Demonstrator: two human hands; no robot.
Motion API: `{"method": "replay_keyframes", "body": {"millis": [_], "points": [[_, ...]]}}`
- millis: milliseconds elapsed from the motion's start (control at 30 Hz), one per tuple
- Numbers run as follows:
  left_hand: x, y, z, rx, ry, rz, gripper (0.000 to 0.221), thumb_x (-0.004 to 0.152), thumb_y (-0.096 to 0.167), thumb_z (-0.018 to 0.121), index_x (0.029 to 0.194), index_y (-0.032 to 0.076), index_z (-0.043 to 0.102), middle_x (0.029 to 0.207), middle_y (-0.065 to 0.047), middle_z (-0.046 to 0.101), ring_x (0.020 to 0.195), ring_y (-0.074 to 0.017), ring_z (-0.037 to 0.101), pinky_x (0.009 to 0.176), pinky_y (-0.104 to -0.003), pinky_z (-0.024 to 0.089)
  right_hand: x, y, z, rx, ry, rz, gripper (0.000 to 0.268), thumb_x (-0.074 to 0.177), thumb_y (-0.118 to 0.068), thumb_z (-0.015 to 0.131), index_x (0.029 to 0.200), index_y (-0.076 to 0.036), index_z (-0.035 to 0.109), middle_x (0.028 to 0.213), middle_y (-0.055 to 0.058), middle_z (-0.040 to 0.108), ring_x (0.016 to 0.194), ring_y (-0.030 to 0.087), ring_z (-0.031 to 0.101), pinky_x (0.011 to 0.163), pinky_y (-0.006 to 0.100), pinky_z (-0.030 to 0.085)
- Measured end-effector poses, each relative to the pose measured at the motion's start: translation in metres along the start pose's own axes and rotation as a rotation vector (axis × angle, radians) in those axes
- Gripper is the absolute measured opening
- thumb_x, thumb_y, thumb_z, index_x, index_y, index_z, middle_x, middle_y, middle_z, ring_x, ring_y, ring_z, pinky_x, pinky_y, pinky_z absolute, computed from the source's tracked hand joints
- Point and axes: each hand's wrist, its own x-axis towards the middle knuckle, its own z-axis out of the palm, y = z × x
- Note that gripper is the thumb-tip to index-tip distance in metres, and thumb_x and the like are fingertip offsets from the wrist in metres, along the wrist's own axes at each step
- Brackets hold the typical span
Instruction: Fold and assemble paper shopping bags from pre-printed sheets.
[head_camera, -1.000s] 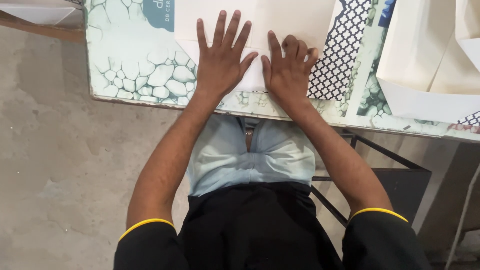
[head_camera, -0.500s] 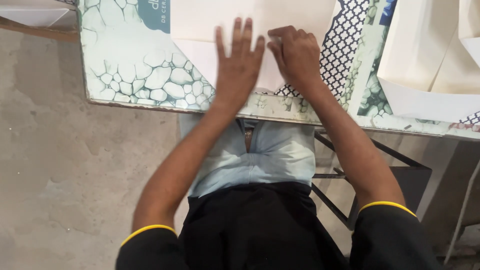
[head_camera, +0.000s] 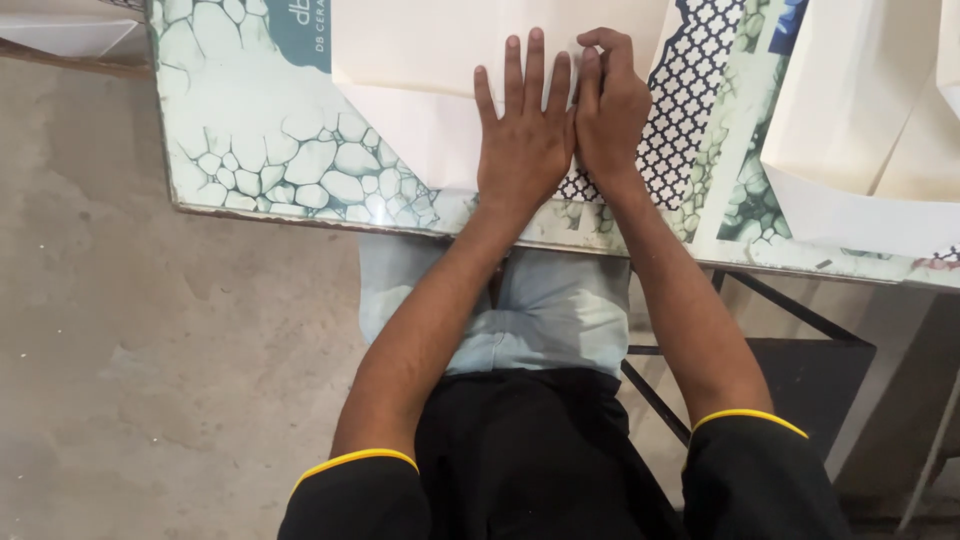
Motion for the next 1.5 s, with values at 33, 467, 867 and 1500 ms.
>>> {"method": "replay_keyframes", "body": {"millis": [33, 467, 867, 1500], "points": [[0.0, 0.001, 0.0, 0.013, -0.017, -0.007, 0.057, 0.107, 0.032, 0.047, 0.158, 0.006, 0.039, 0.167, -0.023, 0.026, 0.157, -0.0414, 0.021, 0.125, -0.071, 0.016, -0.002, 0.0, 0.0, 0.037, -0.006, 0.052, 0.012, 0.112, -0.012, 0.053, 0.118, -0.011, 0.064, 0.067, 0.006, 0.062, 0.057, 0.019, 0.063, 0.055, 0.036, 0.046], [0.005, -0.062, -0.013, 0.012, -0.039, 0.372, 0.056, 0.109, 0.04, 0.055, 0.152, 0.004, 0.05, 0.161, -0.023, 0.038, 0.148, -0.0392, 0.036, 0.113, -0.07, 0.026, -0.01, -0.015, -0.001, -0.141, -0.019, -0.224, 0.009, 0.114, -0.015, 0.051, 0.118, -0.012, 0.058, 0.104, 0.009, 0.071, 0.081, 0.028, 0.066, 0.077, 0.044, 0.051], [0.01, -0.105, -0.027, -0.016, -0.068, 0.483, 0.051, 0.111, 0.034, 0.057, 0.152, 0.004, 0.054, 0.167, -0.017, 0.038, 0.154, -0.0331, 0.034, 0.123, -0.062, 0.022, -0.038, -0.037, 0.008, -0.507, -0.122, -0.186, 0.052, 0.104, -0.021, 0.063, 0.152, -0.014, 0.045, 0.133, 0.013, 0.044, 0.125, 0.032, 0.043, 0.106, 0.049, 0.03], [-0.055, -0.088, -0.036, 0.016, -0.018, 0.282, 0.055, 0.112, 0.039, 0.055, 0.156, 0.006, 0.051, 0.172, -0.017, 0.028, 0.16, -0.0368, 0.017, 0.125, -0.07, 0.01, -0.076, -0.047, -0.015, -0.49, -0.386, -0.199, 0.063, 0.111, -0.037, 0.057, 0.167, -0.015, 0.038, 0.174, 0.023, 0.012, 0.162, 0.04, 0.007, 0.126, 0.056, 0.013]]}}
